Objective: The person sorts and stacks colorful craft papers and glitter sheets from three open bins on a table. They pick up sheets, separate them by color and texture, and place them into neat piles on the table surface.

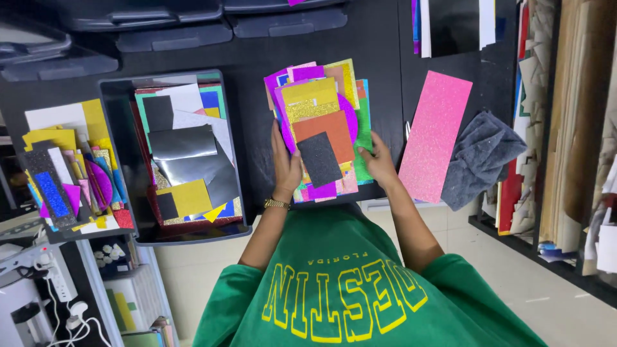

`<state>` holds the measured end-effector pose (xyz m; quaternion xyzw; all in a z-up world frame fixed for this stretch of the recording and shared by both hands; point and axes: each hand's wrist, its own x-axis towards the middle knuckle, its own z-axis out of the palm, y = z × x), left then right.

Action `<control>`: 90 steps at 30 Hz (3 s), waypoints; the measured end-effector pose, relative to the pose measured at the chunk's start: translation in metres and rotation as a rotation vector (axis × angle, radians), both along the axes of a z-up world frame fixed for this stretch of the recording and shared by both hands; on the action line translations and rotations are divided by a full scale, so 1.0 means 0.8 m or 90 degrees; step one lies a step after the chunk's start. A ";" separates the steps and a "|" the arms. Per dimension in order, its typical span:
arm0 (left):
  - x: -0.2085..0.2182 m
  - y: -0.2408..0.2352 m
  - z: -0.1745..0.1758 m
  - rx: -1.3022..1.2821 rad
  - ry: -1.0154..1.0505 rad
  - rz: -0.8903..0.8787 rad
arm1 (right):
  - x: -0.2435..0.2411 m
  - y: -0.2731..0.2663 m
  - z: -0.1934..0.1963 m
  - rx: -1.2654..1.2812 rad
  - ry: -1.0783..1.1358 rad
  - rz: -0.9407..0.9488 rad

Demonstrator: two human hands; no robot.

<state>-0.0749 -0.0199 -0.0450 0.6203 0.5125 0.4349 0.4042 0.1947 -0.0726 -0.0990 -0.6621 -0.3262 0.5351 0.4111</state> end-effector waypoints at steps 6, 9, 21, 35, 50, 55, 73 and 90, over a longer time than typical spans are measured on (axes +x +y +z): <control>0.007 -0.006 -0.026 0.031 0.038 0.014 | -0.012 -0.005 0.007 0.016 -0.120 -0.012; 0.006 -0.004 -0.023 0.036 0.038 0.011 | -0.064 0.016 0.137 -0.056 -0.276 0.047; -0.002 -0.006 -0.015 0.005 -0.028 -0.008 | 0.086 -0.038 0.166 -0.214 -0.786 -0.114; 0.065 0.017 0.076 0.033 0.381 -0.020 | 0.143 -0.067 0.110 -0.201 -0.636 -0.146; 0.063 0.025 0.049 0.036 0.401 -0.058 | 0.051 0.058 0.076 0.365 -0.200 -0.572; 0.064 0.034 0.048 0.077 0.361 -0.071 | 0.020 0.124 0.012 0.340 -0.283 -0.603; 0.068 0.037 0.034 0.021 0.340 -0.083 | 0.012 0.171 0.017 0.336 -0.183 -0.573; 0.070 0.038 0.033 0.023 0.349 -0.081 | 0.000 0.195 0.020 0.285 -0.064 -0.216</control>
